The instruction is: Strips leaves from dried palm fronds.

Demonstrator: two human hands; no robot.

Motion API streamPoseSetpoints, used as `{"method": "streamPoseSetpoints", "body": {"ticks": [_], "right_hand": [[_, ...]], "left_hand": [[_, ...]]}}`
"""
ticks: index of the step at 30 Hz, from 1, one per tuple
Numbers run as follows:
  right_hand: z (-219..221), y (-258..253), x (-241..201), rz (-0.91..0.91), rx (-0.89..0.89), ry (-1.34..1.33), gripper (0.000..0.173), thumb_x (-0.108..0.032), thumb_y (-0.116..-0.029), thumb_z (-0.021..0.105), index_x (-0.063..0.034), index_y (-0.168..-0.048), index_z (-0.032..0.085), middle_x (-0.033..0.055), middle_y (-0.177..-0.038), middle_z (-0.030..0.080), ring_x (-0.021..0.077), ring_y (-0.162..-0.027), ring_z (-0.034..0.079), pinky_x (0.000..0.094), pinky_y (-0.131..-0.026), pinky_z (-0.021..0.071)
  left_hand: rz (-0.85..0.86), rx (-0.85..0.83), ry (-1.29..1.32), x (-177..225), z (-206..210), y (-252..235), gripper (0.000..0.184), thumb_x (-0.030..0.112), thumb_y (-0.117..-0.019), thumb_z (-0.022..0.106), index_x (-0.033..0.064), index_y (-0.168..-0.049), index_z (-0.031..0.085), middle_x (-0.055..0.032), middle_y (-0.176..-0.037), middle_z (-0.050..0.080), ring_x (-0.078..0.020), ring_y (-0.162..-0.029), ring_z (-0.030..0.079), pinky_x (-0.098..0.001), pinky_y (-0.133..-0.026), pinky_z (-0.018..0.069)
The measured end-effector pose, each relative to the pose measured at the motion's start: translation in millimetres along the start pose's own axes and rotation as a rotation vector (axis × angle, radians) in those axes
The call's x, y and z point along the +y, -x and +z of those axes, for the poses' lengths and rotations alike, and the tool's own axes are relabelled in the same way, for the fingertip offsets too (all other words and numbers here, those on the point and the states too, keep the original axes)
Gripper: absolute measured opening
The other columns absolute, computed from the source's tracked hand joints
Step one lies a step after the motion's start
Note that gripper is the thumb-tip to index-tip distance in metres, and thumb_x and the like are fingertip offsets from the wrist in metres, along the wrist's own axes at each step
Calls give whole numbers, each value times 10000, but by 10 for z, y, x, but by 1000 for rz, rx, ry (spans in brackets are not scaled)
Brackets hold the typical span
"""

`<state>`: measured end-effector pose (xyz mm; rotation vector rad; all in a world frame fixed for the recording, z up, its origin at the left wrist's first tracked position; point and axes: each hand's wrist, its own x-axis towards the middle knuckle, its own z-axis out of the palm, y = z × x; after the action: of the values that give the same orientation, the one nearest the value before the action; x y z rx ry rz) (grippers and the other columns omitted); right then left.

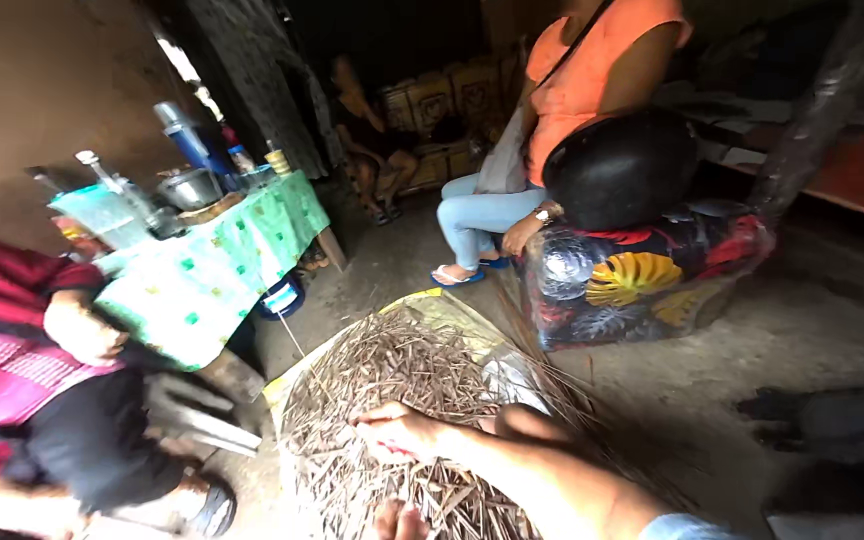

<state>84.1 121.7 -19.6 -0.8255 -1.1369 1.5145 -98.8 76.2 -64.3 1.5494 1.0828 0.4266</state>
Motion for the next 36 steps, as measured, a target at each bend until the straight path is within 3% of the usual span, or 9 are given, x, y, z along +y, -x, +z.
{"method": "streamPoseSetpoints", "body": {"ticks": [11,16,18,20,22,26,31,34,36], "right_hand": [[51,117,91,-19,-48,326,417,-165,-990,480,-47,-1380,570,-115,-639,487,-12,-462,397,182,-441,375],[-60,98,143,143,-99,795,376,-157,-1020,593,32,-1344,606,156,-1176,703,153,-995,678,343,-923,543],[-47,121,167,170,-103,800,354,-169,-1028,577,22,-1323,621,134,-1130,712,137,-961,674,336,-897,544],[-55,121,211,157,-53,781,284,-183,-1034,554,2,-1229,644,23,-856,633,46,-663,538,255,-629,472],[-106,88,209,145,-20,817,235,-179,-1043,533,-2,-1148,646,-27,-711,504,35,-546,420,245,-534,399],[-230,1,46,216,15,1144,264,-188,-1072,529,38,-1085,665,133,-781,569,239,-717,528,466,-723,451],[-372,-38,-41,429,-136,1287,345,-250,-1078,534,72,-1082,657,238,-961,635,353,-924,609,535,-887,466],[-411,-8,-143,482,-182,1223,366,-269,-1079,533,76,-1070,652,237,-995,625,339,-946,592,520,-898,454],[-483,-6,-214,488,-168,1207,360,-258,-1076,538,83,-1055,650,238,-990,619,336,-939,585,517,-894,450]], "left_hand": [[56,265,133,166,51,-200,300,206,-1062,537,-37,-970,686,-111,-854,722,-176,-786,717,-394,-811,595],[122,454,390,222,-31,-186,337,198,-1091,486,-66,-1008,678,-113,-877,721,-155,-796,717,-365,-817,606],[118,486,506,262,-35,-166,364,210,-1109,444,-69,-1058,672,-126,-943,743,-157,-834,733,-357,-830,614],[101,481,527,284,-42,-147,389,235,-1120,411,-54,-1145,670,-124,-1007,748,-150,-855,729,-349,-825,604],[65,426,366,276,-71,-128,447,286,-1126,368,-33,-1239,659,-139,-1055,732,-175,-867,712,-378,-833,583],[86,358,-187,376,-51,21,400,226,-1105,405,-15,-1338,623,-216,-1031,719,-355,-952,711,-557,-909,544],[581,818,-617,255,-8,97,237,52,-875,656,7,-1080,766,-171,-1032,746,-343,-976,728,-482,-844,607],[244,618,-681,233,-153,152,324,102,-950,648,27,-1258,716,-221,-1266,687,-427,-1232,621,-584,-1059,479],[-11,414,-764,297,-195,162,317,137,-1028,559,75,-1307,696,-214,-1198,712,-424,-1126,677,-606,-969,519]]}}
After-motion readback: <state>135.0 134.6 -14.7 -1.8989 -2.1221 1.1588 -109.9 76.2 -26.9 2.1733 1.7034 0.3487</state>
